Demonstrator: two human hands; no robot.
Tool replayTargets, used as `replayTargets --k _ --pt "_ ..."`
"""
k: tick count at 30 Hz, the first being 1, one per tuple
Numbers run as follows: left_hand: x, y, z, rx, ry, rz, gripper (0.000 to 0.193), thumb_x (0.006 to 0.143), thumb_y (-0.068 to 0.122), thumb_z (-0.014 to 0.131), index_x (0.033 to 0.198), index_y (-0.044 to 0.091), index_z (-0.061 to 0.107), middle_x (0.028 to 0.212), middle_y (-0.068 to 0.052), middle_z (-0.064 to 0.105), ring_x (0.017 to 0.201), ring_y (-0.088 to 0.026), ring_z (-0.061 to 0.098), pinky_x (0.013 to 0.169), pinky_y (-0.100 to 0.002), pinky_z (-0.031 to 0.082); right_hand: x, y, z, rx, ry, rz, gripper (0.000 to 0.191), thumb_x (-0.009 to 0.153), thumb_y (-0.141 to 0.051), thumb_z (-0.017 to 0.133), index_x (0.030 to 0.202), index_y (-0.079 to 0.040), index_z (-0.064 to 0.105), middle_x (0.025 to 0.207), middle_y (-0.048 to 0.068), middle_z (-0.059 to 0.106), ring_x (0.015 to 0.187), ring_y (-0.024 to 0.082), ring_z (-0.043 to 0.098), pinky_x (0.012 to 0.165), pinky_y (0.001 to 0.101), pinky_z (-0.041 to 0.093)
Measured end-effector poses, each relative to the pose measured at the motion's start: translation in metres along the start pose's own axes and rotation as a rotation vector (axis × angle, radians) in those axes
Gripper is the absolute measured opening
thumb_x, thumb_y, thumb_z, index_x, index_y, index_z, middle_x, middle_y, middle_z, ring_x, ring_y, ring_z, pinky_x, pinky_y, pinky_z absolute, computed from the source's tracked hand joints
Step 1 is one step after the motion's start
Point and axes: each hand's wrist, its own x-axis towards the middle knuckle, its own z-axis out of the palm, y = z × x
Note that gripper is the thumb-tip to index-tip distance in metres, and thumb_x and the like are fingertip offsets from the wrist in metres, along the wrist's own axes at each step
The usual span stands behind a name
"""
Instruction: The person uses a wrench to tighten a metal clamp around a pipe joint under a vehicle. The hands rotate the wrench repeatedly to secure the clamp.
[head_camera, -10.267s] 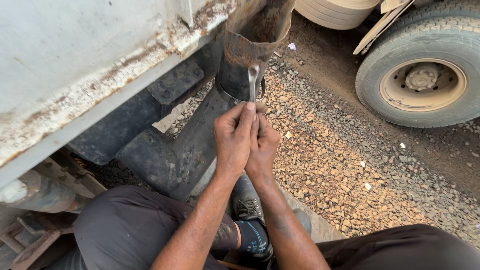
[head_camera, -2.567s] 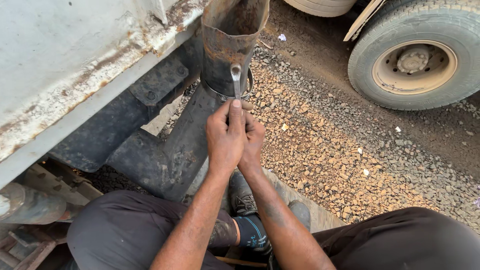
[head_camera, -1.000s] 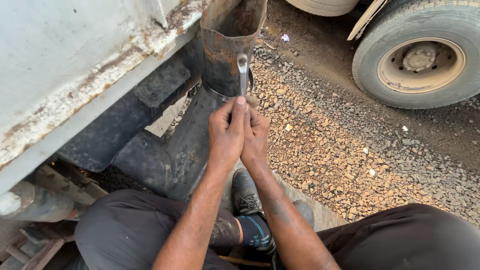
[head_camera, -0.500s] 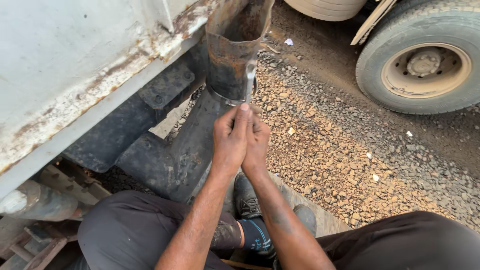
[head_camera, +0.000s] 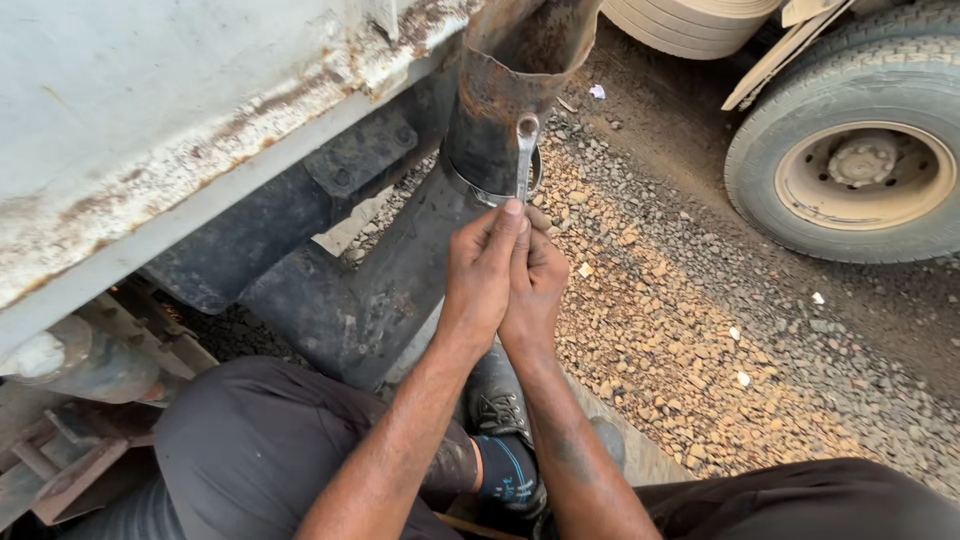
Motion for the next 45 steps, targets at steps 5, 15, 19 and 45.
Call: replayTargets --k 5,15,19,45 --pt "0.002 0.002 0.005 -0.028 0.014 -0.003 0.044 0.109 0.037 0.051 0.098 0.0 0.071 0.082 0.001 0.065 0.076 -0.006 0.06 0.068 -0.025 0.052 0.008 -0.007 -0.011 -0.154 -0.02 0.029 0.036 0.108 -0.026 0.051 0.097 0.001 0.073 0.068 0.002 0.065 0.062 0.007 0.056 0.056 0.028 0.046" --pt "0.009 0.008 0.0 -0.023 0.035 0.065 0.046 0.11 0.041 0.051 0.099 0.0 0.071 0.086 0.0 0.066 0.081 -0.007 0.06 0.073 -0.025 0.052 0.012 -0.009 0.002 -0.091 -0.024 -0.086 0.036 0.111 -0.024 0.053 0.098 0.004 0.071 0.072 0.003 0.067 0.066 0.007 0.058 0.058 0.0302 0.049" --pt "0.01 0.006 0.002 -0.071 0.032 0.019 0.045 0.108 0.04 0.051 0.099 0.001 0.072 0.083 0.0 0.067 0.077 -0.008 0.062 0.069 -0.026 0.053 0.014 -0.013 0.0 -0.145 -0.034 -0.008 0.032 0.109 -0.024 0.052 0.119 0.001 0.069 0.068 0.004 0.063 0.061 0.007 0.054 0.052 0.029 0.044" --pt "0.017 0.02 -0.022 -0.182 0.034 -0.051 0.048 0.106 0.043 0.057 0.087 0.0 0.069 0.085 -0.003 0.07 0.076 -0.009 0.062 0.07 -0.027 0.054 0.002 -0.025 0.01 -0.065 -0.177 -0.089 0.031 0.112 -0.02 0.049 0.116 0.004 0.068 0.084 0.001 0.067 0.077 0.006 0.059 0.067 0.0253 0.05"
